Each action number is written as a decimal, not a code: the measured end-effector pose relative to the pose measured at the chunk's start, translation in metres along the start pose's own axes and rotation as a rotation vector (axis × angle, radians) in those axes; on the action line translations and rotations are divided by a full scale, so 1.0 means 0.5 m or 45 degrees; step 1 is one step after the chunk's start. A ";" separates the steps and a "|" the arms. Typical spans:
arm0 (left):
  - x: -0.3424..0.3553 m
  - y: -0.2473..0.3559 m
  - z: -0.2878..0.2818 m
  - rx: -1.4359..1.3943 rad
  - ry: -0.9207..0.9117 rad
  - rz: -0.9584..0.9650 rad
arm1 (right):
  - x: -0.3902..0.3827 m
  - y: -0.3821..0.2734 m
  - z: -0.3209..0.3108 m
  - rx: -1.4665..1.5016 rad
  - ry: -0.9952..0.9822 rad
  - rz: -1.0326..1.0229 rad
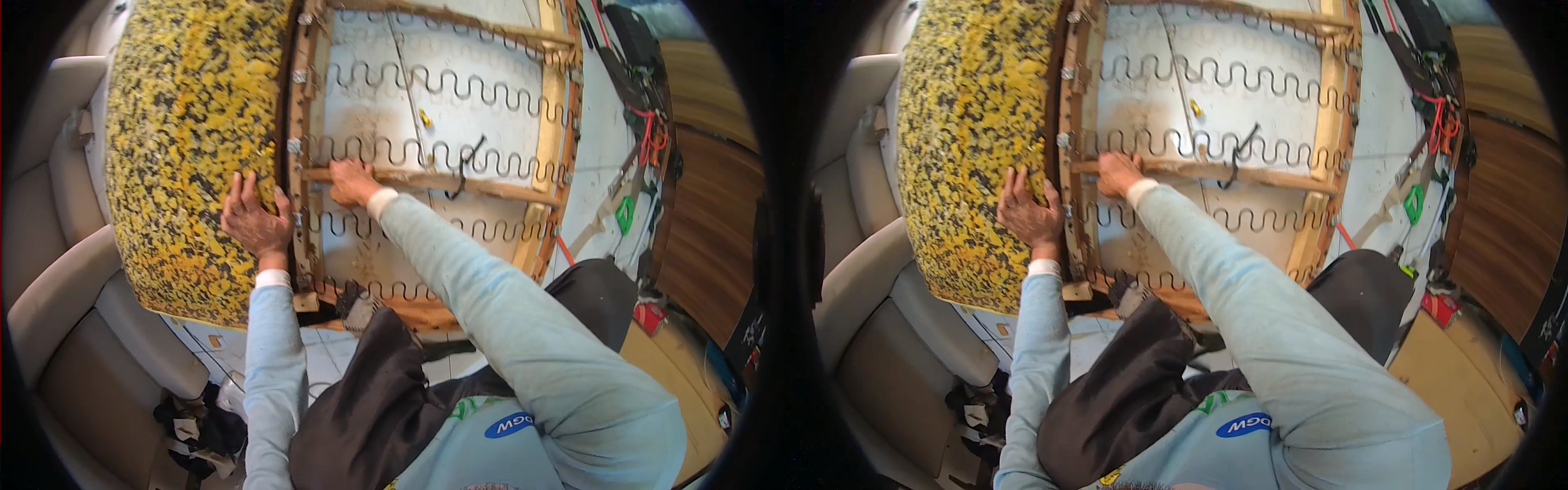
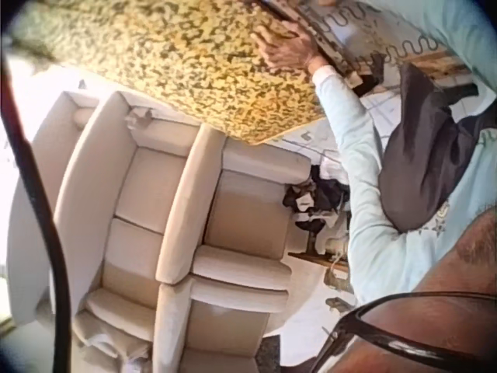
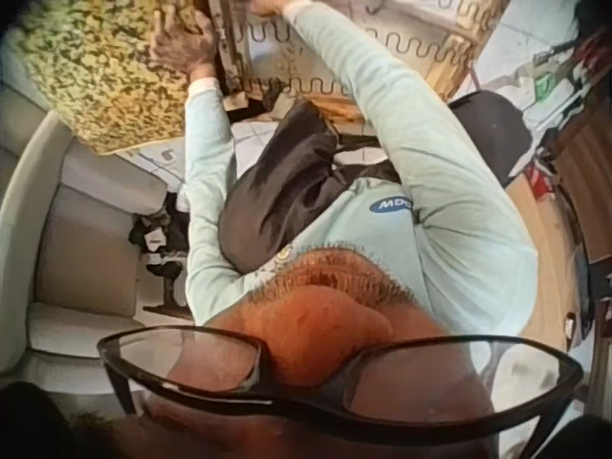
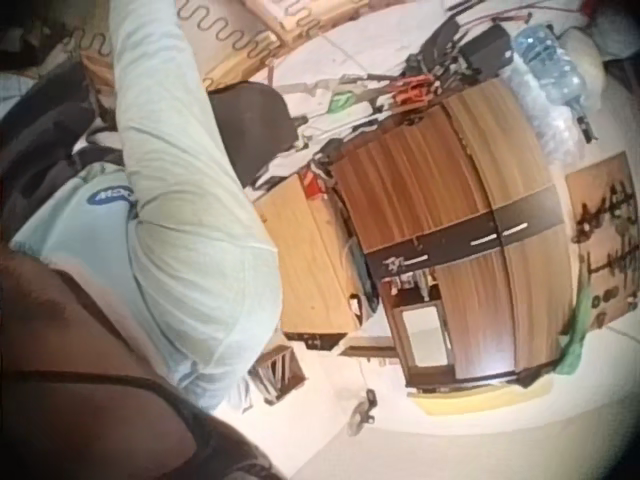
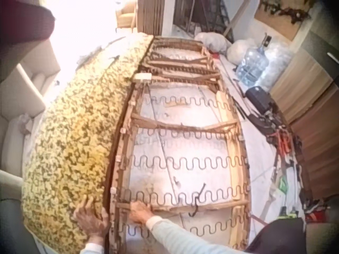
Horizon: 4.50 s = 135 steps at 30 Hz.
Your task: Attaching fabric support straps to a wooden furniture frame over metal springs using a staple gun and pliers.
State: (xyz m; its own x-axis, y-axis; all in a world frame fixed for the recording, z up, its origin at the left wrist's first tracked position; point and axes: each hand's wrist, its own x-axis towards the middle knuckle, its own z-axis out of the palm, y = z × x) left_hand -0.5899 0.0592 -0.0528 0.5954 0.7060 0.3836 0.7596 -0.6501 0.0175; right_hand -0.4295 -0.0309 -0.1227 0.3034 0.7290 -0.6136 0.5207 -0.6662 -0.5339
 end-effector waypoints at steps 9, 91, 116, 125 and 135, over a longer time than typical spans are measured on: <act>-0.005 -0.003 -0.017 -0.084 -0.010 -0.033 | -0.152 -0.002 -0.262 -0.130 -0.594 -0.806; 0.000 0.082 0.038 -1.053 -0.496 -0.793 | -0.233 0.690 -0.493 0.812 1.141 0.577; 0.011 0.093 0.033 -1.082 -0.413 -0.717 | -0.242 0.723 -0.506 0.959 1.019 0.627; -0.029 0.077 -0.017 -1.023 -0.728 -0.390 | -0.249 0.713 -0.499 0.736 1.060 0.498; -0.035 0.267 -0.110 -0.776 -0.801 0.741 | -0.235 0.720 -0.503 0.526 1.188 0.572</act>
State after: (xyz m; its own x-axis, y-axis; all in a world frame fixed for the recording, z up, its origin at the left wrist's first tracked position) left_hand -0.5134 -0.0553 -0.0064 0.9874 0.1447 -0.0637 0.1568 -0.8439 0.5131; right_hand -0.0769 -0.3167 -0.0967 0.9685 0.1259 -0.2147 -0.0395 -0.7740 -0.6320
